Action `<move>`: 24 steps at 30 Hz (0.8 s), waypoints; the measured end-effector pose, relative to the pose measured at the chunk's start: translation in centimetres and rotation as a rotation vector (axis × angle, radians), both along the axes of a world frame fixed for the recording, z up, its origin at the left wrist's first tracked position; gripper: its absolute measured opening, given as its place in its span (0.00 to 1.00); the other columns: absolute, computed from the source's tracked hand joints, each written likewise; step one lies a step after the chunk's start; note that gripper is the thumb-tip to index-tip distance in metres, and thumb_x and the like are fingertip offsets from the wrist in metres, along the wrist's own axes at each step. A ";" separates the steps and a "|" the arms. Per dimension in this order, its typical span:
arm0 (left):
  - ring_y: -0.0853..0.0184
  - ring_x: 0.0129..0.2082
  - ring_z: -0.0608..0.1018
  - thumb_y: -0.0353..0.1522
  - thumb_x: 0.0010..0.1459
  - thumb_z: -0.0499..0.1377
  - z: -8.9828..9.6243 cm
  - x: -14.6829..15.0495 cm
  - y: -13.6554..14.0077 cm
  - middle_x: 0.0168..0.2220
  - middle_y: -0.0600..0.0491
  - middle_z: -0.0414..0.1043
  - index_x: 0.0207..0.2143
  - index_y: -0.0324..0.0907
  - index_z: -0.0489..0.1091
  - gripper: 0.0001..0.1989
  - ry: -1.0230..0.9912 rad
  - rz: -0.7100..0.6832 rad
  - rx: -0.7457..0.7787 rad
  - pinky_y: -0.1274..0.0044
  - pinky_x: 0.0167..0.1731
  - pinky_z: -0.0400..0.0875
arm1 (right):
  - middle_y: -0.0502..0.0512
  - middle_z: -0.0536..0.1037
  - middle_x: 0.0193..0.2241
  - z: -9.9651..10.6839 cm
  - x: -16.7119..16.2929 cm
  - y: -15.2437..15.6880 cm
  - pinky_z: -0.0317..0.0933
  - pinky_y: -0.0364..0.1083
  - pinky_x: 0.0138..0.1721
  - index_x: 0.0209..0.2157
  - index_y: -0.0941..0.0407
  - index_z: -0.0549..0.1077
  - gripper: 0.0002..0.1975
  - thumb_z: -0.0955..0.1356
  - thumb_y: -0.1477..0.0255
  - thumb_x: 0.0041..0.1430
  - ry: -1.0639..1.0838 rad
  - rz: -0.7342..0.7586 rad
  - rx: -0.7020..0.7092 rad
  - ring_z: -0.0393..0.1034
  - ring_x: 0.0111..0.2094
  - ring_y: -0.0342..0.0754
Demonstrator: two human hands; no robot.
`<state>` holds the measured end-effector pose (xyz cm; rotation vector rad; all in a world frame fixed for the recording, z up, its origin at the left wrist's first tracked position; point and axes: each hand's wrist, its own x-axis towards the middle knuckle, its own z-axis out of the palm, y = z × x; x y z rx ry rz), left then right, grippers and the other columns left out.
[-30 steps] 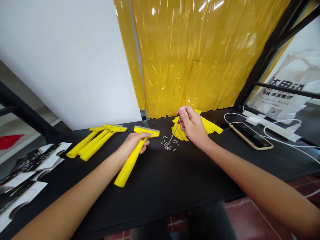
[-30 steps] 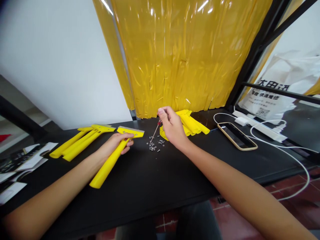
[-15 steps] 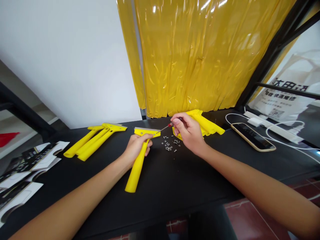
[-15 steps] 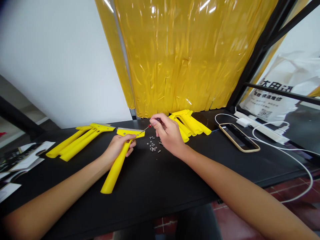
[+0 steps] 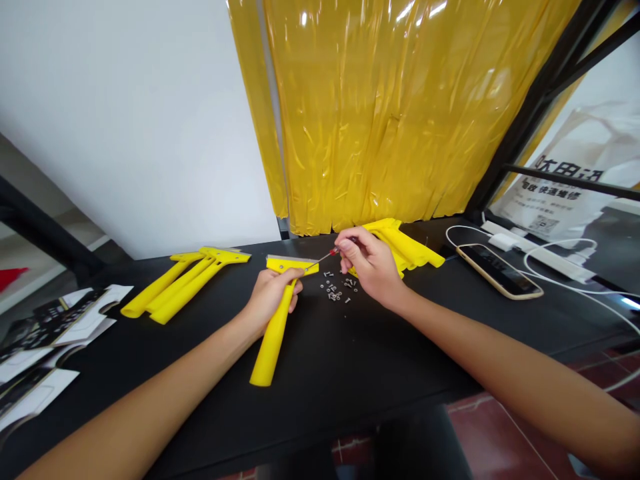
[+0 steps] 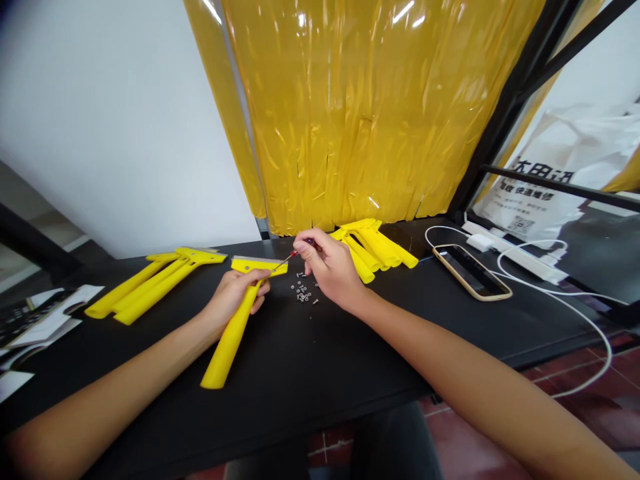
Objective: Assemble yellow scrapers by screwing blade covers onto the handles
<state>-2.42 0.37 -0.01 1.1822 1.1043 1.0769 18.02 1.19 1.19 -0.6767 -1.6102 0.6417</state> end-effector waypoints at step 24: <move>0.68 0.19 0.69 0.36 0.57 0.60 3.8 -1.8 -1.5 0.17 0.55 0.67 0.17 0.42 0.68 0.17 0.782 0.241 0.622 0.78 0.23 0.58 | 0.40 0.48 0.18 3.1 2.4 0.2 0.30 0.39 0.14 0.28 0.55 0.66 0.20 0.63 0.53 0.65 -0.267 0.552 -0.967 0.34 0.17 0.38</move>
